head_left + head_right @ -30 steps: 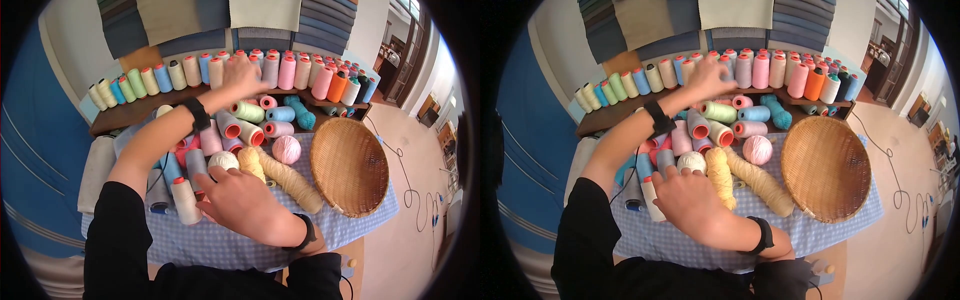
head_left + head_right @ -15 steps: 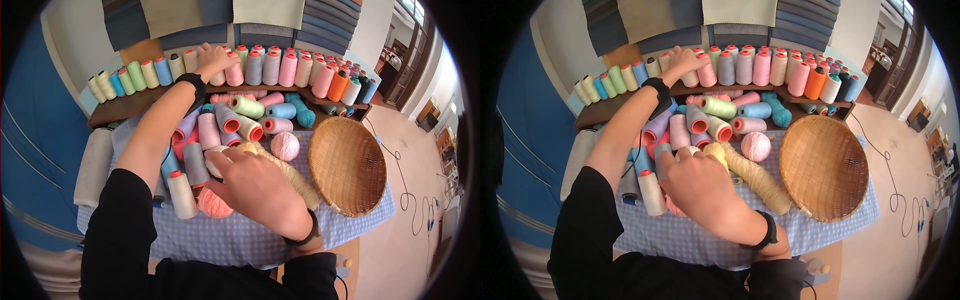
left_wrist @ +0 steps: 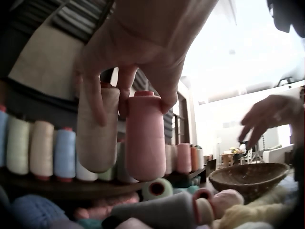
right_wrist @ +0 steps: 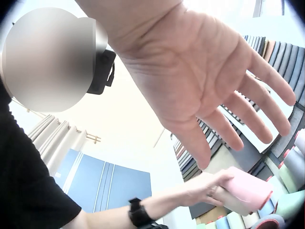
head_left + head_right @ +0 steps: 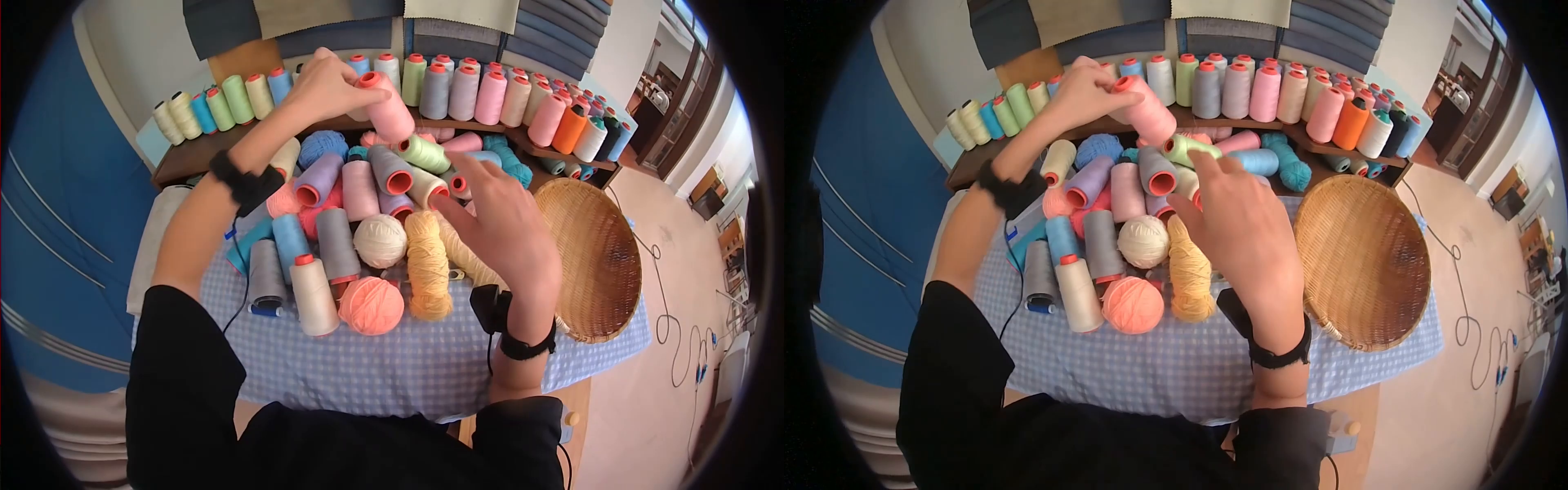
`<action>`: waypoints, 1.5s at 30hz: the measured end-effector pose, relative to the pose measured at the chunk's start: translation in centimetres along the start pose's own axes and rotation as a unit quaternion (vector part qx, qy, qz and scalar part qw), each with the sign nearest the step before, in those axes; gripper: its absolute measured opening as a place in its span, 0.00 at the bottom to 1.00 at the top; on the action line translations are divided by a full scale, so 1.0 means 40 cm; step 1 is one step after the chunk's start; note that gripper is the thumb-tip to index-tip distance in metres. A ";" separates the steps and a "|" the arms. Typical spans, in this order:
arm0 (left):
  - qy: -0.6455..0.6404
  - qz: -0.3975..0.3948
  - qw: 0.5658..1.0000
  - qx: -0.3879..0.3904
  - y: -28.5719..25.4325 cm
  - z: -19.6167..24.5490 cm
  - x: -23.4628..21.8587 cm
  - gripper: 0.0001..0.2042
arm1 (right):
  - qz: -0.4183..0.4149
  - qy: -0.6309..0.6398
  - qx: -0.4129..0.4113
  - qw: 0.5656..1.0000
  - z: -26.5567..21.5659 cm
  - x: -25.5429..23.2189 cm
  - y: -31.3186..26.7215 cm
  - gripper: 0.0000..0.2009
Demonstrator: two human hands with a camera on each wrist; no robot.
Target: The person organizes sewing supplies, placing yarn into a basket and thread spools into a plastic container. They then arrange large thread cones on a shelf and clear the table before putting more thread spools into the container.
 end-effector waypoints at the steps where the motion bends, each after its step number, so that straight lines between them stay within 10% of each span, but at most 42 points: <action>1: 0.000 -0.005 1.000 -0.002 -0.020 0.020 -0.051 0.25 | 0.035 -0.008 -0.006 0.999 0.001 0.002 0.005 0.25; 5: -0.235 -0.359 0.898 -0.095 -0.140 0.115 -0.136 0.18 | -0.028 0.137 -0.078 0.987 -0.028 0.081 0.040 0.39; 7: -0.223 -0.318 0.921 0.016 -0.187 0.137 -0.129 0.18 | -0.067 0.193 -0.076 0.976 -0.039 0.105 0.037 0.44; 9: -0.253 -0.409 0.873 -0.078 -0.214 0.133 -0.147 0.15 | -0.185 0.119 0.025 0.975 -0.044 0.123 0.022 0.44; 15: -0.337 -0.243 0.899 -0.138 -0.186 -0.013 -0.096 0.11 | -0.235 0.012 0.071 0.969 -0.010 0.180 0.014 0.25; 16: -0.181 -0.166 0.967 -0.064 -0.177 -0.014 -0.097 0.08 | -0.240 0.016 0.065 0.969 -0.002 0.192 0.015 0.21; 20: -0.109 -0.013 0.993 0.035 -0.219 -0.014 0.030 0.15 | -0.179 0.042 -0.029 0.983 -0.012 0.195 -0.002 0.16; 26: -0.080 -0.166 0.982 0.045 -0.210 0.047 0.098 0.16 | -0.198 0.032 0.021 0.979 -0.038 0.139 0.000 0.20; 36: -0.069 -0.097 0.991 0.052 0.223 0.203 0.235 0.25 | -0.053 0.043 -0.005 0.998 -0.008 -0.003 -0.010 0.16; 45: 0.032 -0.108 0.994 -0.012 0.274 0.245 0.316 0.27 | 0.095 0.118 0.007 0.988 0.019 -0.154 -0.063 0.15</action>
Point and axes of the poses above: each hand's wrist, its own y-axis towards the middle knuckle, its own x-axis out of the palm, z = x × y, the point moved 5 cm from there along y, towards the middle knuckle, and after that the axes turned 12 degrees about y, right-handed, at the moved point
